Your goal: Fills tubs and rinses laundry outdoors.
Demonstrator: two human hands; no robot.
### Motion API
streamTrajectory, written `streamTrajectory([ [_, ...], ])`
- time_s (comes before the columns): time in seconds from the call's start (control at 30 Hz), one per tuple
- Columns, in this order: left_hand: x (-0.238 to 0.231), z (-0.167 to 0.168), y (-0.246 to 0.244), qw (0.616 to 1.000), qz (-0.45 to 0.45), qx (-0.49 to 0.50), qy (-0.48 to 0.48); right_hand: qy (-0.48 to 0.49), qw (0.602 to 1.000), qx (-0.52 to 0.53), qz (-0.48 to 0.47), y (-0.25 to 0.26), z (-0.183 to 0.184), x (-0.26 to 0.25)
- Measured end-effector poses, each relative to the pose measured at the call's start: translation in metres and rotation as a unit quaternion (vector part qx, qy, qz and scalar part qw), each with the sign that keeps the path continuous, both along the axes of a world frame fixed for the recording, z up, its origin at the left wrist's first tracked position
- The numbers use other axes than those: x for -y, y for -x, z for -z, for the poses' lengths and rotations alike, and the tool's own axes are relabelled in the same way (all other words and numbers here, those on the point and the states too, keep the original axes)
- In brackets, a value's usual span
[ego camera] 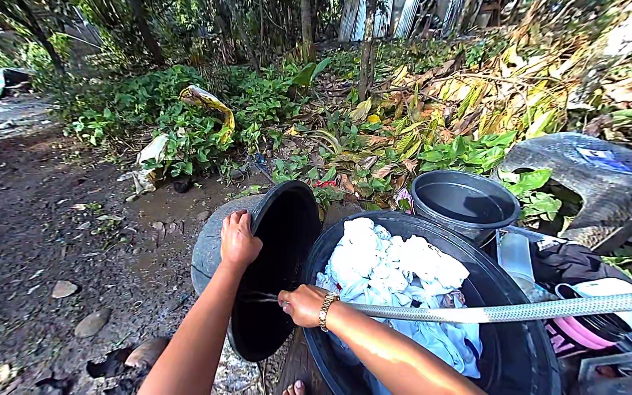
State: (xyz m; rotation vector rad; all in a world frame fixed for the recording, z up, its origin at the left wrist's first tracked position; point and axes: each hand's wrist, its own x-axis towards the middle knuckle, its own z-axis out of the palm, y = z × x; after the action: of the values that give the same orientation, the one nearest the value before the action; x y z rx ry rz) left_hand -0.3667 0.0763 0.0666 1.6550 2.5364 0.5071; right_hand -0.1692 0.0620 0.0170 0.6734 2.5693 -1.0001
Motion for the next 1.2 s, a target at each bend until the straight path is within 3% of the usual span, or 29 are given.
streamTrajectory([
  [0.43,0.003,0.012,0.008,0.994,0.049,0.02,-0.095,-0.087,0.979,-0.03,0.182,0.005,-0.042,-0.051],
  [0.8,0.003,0.018,0.011,0.99,0.066,0.011,-0.126,-0.07,0.96,0.02,0.27,0.001,-0.031,-0.069],
  [0.9,0.003,0.017,0.011,0.99,0.067,0.012,-0.126,-0.067,0.971,0.008,0.228,-0.001,-0.034,-0.068],
  [1.07,-0.001,0.018,0.004,0.988,0.077,0.009,-0.137,-0.071,0.994,-0.015,0.078,-0.006,-0.022,-0.051],
  [1.2,-0.004,0.006,-0.022,0.993,0.063,0.044,-0.089,-0.037,0.999,0.02,0.028,-0.015,-0.014,-0.029],
])
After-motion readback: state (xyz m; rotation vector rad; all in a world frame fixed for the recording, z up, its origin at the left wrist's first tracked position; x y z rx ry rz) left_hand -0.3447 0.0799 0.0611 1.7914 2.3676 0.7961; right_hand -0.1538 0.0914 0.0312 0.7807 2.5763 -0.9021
